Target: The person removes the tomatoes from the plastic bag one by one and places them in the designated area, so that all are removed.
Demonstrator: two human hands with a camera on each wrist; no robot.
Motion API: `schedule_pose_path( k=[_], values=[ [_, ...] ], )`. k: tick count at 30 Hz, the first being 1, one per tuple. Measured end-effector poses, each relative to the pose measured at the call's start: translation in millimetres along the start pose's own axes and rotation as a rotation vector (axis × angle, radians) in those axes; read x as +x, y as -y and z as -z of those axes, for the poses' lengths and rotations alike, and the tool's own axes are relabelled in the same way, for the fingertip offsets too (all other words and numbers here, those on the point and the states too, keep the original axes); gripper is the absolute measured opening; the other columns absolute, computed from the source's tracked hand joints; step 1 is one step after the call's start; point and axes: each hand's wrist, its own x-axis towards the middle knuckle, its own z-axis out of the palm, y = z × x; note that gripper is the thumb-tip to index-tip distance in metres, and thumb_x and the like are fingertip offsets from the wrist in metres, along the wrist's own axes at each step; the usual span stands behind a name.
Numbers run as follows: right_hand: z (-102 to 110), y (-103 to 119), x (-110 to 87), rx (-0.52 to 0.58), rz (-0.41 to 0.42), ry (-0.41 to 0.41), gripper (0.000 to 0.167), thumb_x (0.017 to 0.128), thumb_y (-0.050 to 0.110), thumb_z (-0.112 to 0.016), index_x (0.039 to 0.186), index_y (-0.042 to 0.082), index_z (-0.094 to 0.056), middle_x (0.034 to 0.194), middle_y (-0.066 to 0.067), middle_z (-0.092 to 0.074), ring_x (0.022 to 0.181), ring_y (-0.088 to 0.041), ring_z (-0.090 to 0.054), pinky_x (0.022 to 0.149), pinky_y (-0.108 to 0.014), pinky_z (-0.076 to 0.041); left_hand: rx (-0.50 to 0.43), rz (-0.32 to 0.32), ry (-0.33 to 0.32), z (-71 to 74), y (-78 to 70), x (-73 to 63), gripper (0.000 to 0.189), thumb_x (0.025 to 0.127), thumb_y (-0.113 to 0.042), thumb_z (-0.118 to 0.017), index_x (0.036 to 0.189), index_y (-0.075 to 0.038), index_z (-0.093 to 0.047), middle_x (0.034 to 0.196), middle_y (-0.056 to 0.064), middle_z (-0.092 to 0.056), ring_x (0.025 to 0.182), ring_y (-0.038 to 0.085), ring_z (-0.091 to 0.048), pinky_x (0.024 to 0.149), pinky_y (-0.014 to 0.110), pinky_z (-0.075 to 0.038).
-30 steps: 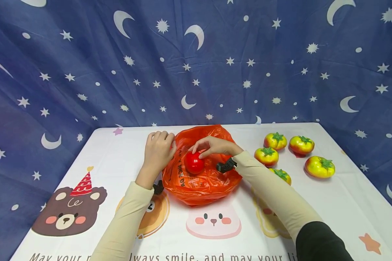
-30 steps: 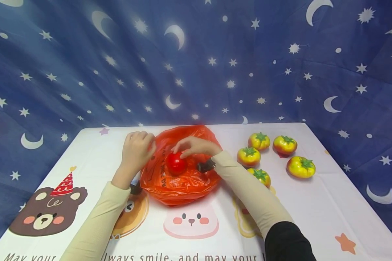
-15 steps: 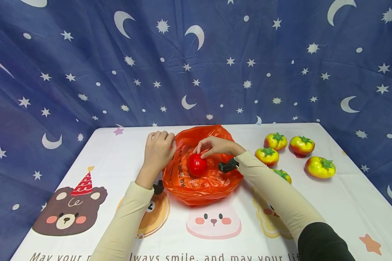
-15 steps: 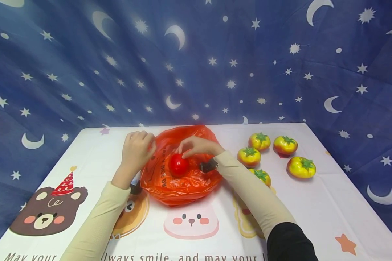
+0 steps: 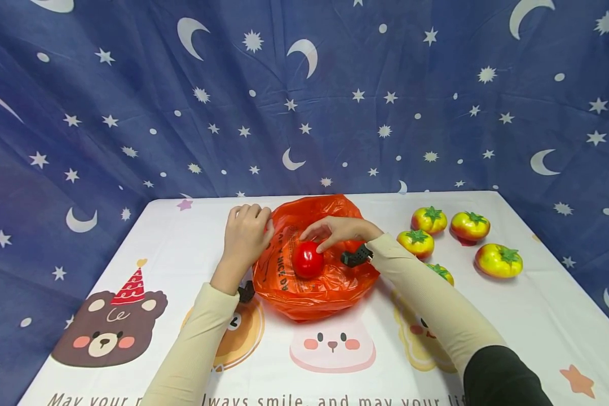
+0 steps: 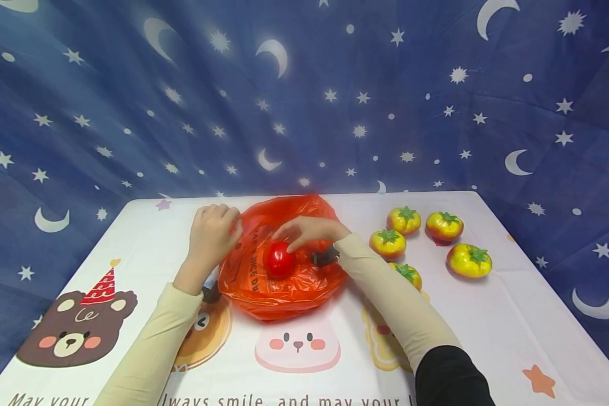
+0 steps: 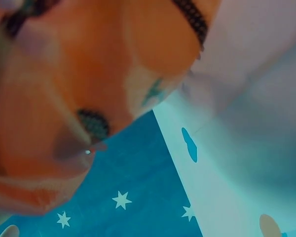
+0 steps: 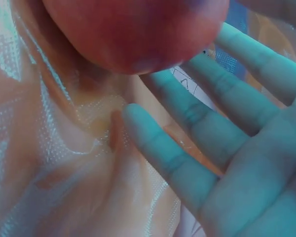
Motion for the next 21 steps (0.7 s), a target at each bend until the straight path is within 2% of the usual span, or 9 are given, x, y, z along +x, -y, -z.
schedule_pose_path(
  k=[5,13,21],
  values=[
    [-0.8,-4.6,-0.2,0.008,0.025,-0.011,0.05,0.083,0.004,-0.066,0.13,-0.001,-0.051,0.134,-0.019,-0.052,0.124,-0.031,-0.051,0.099,-0.037,-0.047,-0.004,0.0,-0.002,-0.2,-0.6,0.0,0.005,0.081,-0.009,-0.062,0.082,-0.004,-0.063,0.075,0.011,-0.062,0.074,0.028,-0.059,0.082,0.044,-0.047],
    [-4.2,-7.5,0.8,0.048,0.092,-0.106,0.054,0.079,0.002,-0.07,0.13,-0.002,-0.05,0.134,-0.021,-0.051,0.124,-0.035,-0.05,0.102,-0.04,-0.045,-0.001,0.005,0.009,-1.3,0.1,-0.2,0.005,0.081,-0.01,-0.062,0.083,-0.005,-0.063,0.076,0.011,-0.063,0.075,0.029,-0.059,0.083,0.044,-0.047],
    [-6.0,-10.0,4.6,0.05,0.109,-0.111,0.06,0.077,-0.008,-0.068,0.132,0.0,-0.049,0.137,-0.019,-0.05,0.125,-0.034,-0.05,0.101,-0.04,-0.045,0.001,0.0,0.001,-1.4,0.3,0.1,0.005,0.081,-0.009,-0.063,0.083,-0.005,-0.063,0.077,0.011,-0.063,0.076,0.029,-0.059,0.083,0.044,-0.047]
  ],
)
